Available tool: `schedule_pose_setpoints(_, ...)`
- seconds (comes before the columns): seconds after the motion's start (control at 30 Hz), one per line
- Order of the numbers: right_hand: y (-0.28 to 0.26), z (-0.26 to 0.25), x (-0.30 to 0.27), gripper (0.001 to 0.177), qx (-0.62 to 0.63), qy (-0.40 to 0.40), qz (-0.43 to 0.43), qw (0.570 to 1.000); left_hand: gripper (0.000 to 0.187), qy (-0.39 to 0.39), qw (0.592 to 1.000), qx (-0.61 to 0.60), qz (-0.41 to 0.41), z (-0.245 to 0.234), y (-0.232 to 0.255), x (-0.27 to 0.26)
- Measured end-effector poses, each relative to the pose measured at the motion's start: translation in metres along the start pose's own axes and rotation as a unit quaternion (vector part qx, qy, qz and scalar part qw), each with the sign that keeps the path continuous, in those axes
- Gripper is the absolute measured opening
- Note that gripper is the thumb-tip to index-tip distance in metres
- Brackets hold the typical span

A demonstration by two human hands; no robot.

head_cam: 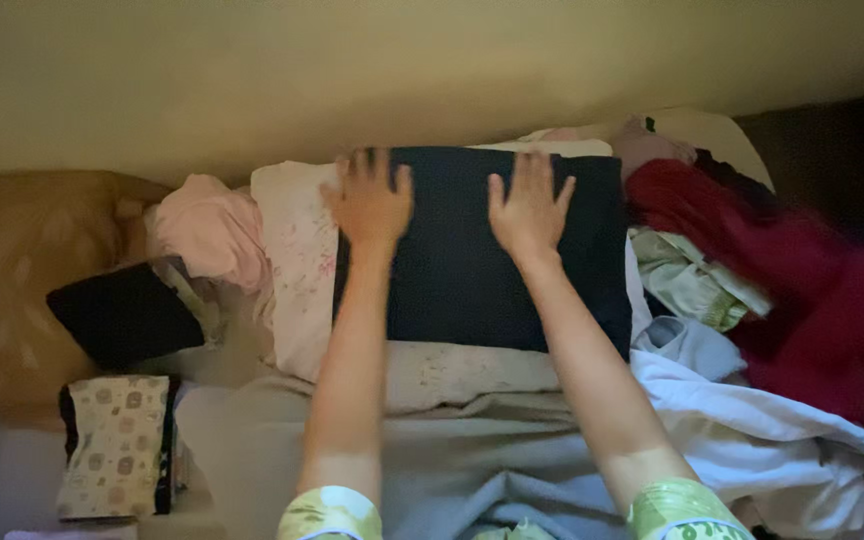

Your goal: The person folds a black t-shirt and a red t-shirt by hand on a bed and places them onto a stack of folded items.

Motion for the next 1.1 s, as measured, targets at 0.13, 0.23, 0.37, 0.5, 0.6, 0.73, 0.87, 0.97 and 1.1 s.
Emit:
schedule_pose_setpoints(0.13,0.008,0.011,-0.003,0.068,-0.056,0.038,0.019,0.998,0.059,0.057,0.995,0.035,-0.070,0.000,-0.010,-0.012)
schedule_pose_setpoints(0.23,-0.009,0.014,-0.038,0.067,-0.080,0.038,-0.055,0.995,0.063,0.136,0.988,0.040,0.062,0.012,0.030,-0.076)
schedule_pose_setpoints(0.37,-0.006,0.010,-0.096,0.072,0.040,-0.030,-0.076,0.996,0.061,0.099,0.983,0.012,0.157,0.028,0.020,-0.148)
schedule_pose_setpoints(0.5,0.008,0.000,-0.101,0.077,-0.011,-0.021,-0.049,0.999,0.075,0.074,0.996,0.029,-0.028,0.033,-0.050,-0.129)
schedule_pose_setpoints(0.6,-0.003,-0.002,-0.088,0.079,0.006,-0.034,-0.036,0.999,0.073,0.149,0.988,-0.009,-0.043,0.015,-0.080,-0.107)
schedule_pose_setpoints(0.73,-0.040,0.002,-0.087,0.081,0.496,-0.028,-0.063,0.866,0.053,-0.037,0.950,-0.294,-0.099,0.004,-0.108,-0.080)
schedule_pose_setpoints(0.87,-0.060,0.019,-0.077,0.079,0.514,0.015,-0.066,0.855,0.053,-0.166,0.900,-0.400,-0.053,0.005,-0.113,-0.066)
schedule_pose_setpoints(0.97,-0.054,0.024,-0.074,0.075,0.489,0.049,-0.036,0.870,0.055,-0.201,0.832,-0.516,-0.023,0.007,-0.096,-0.062)
schedule_pose_setpoints(1.1,-0.048,0.027,-0.088,0.074,0.510,0.062,0.005,0.858,0.056,-0.198,0.762,-0.616,-0.002,-0.019,-0.088,-0.070)
Point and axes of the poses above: each hand's wrist, its own x-axis towards the middle knuckle, its own z-axis out of the palm, y = z × x, the point moved 4 cm from there along x, towards the middle knuckle, and after that the axes turned 11 degrees about x, right-handed, at the moved point
